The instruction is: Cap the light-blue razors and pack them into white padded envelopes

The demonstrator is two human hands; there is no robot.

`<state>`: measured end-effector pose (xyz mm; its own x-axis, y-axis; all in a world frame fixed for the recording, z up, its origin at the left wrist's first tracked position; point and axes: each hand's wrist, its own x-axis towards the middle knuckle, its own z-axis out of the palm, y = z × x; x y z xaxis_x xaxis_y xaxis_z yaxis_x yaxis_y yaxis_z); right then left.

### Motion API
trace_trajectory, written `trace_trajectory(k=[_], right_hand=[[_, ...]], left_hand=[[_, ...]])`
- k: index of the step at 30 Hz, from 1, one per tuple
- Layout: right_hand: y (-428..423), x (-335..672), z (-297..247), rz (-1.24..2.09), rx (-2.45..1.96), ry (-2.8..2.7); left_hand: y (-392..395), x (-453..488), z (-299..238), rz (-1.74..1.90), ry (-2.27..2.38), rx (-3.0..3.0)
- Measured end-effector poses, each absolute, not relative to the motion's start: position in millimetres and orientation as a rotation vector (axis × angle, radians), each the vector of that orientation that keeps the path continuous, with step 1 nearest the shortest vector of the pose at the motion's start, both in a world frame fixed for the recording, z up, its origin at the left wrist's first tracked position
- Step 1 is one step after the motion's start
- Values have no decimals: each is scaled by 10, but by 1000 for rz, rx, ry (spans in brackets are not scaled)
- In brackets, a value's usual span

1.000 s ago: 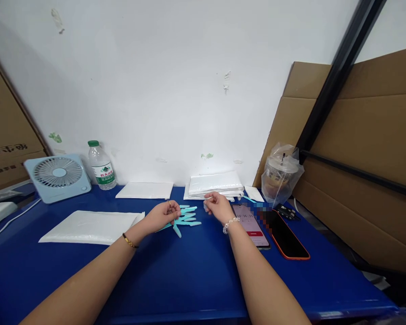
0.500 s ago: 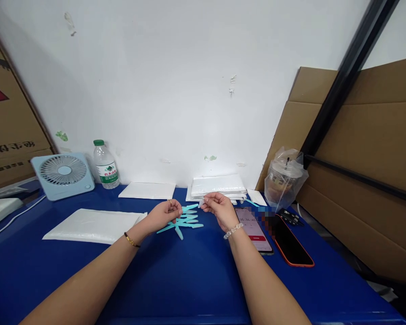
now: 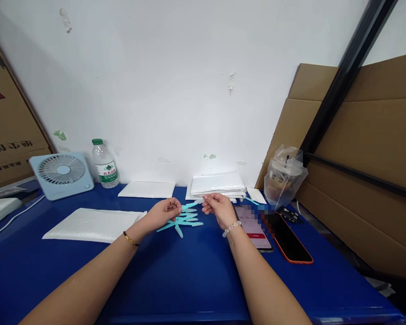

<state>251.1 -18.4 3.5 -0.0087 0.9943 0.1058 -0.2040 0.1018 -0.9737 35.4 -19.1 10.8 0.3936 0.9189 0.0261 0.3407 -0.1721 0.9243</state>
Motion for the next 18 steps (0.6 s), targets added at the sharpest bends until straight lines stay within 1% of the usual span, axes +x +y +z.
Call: trace_trajectory(k=[7, 14, 18], right_hand=[[-174, 2484, -5, 1206, -984, -1114], [-223, 2396, 4, 1248, -999, -1209], [-200, 2448, 15, 1181, -985, -1143]], left_hand=[[-173, 343, 76, 770, 1115, 1747], [-157, 350, 62, 782, 1100, 1768], [-164, 337, 76, 794, 1128, 1754]])
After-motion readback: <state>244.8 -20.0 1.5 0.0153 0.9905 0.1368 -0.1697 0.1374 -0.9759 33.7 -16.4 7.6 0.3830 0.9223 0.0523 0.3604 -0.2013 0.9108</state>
